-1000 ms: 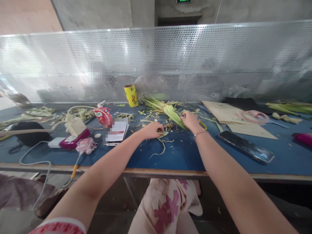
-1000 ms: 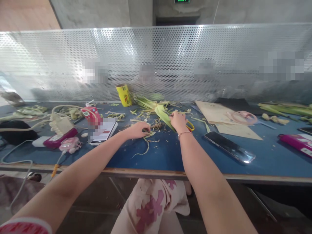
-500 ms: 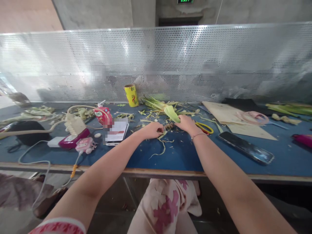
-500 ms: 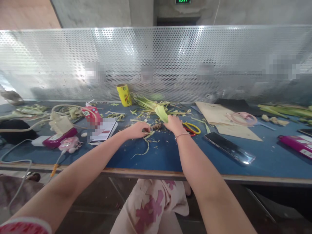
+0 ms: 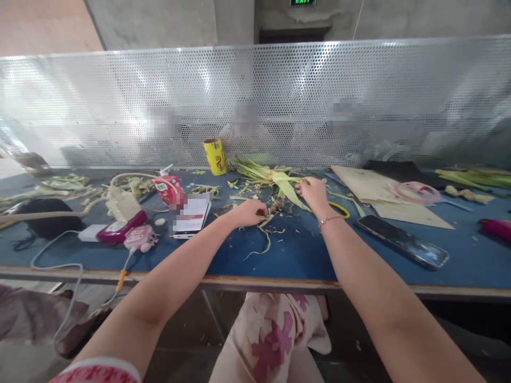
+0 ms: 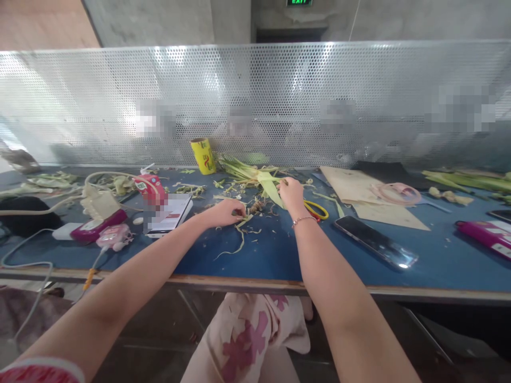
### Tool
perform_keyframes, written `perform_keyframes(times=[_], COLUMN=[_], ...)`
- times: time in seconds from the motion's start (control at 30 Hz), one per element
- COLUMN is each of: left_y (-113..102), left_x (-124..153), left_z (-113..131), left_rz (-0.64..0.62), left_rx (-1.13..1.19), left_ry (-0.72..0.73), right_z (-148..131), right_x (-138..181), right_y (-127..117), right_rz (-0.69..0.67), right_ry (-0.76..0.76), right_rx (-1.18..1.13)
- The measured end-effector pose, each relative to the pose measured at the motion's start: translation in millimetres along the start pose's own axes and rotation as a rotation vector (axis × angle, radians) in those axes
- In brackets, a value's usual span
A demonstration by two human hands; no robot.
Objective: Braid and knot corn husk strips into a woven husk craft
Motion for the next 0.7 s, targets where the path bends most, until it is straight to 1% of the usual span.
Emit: perform_keyframes(times=[0.13, 0.23, 0.33, 0.4, 0.47, 0.57, 0.63, 0.7], left_y=[1.2, 1.5, 0.8, -0.1, -0.2, 1.5, 3.3, 2.8], left_x=[-0.3, -0.3, -0.2, -0.1, 0.1, 0.0, -0.7, -2.2], left_z=[-1.4, -1.6, -0.6, 0.1, 0.3, -0.3, -1.9, -5.7], left_rz=[0.002, -0.003, -0.007, 0.001, 0.003, -0.002, -0.007, 0.024], left_rx=[-0.001, -0.007, -0.026, -0.038, -0.040, -0.035, -0.012, 0.049], left_ry=[0.012, 0.013, 0.025, 0.039, 0.050, 0.049, 0.010, -0.085], right_z=[1.2, -0.1, -1.9, -4.4, -7.9, -14.4, -19.7, -26.7], right_x=[0.5, 1.4, 2.2, 2.6, 3.0, 5.4, 9.8, 17.4], right_y=[0.5, 0.3, -0.8, -0.6, 0.9, 5.7, 9.1, 11.8], right_rz=[0.039, 0.052, 0.065, 0.051, 0.008, -0.116, -0.216, -0.305], right_ry=[0.100, 0.143, 0.159, 0.138, 0.094, 0.004, -0.062, -0.151], right_rx=[-0.215, -0.327, -0.406, -0.454, -0.497, -0.561, -0.586, -0.547])
Point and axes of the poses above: each hand's wrist, its own x-axis away from the middle knuckle, its own y-axis out of the palm, z = x × y, the point moved 5 cm from there along -x, towards the middle knuckle, and after that the axes turned 9 degrees about z, right-handed, at the moved point
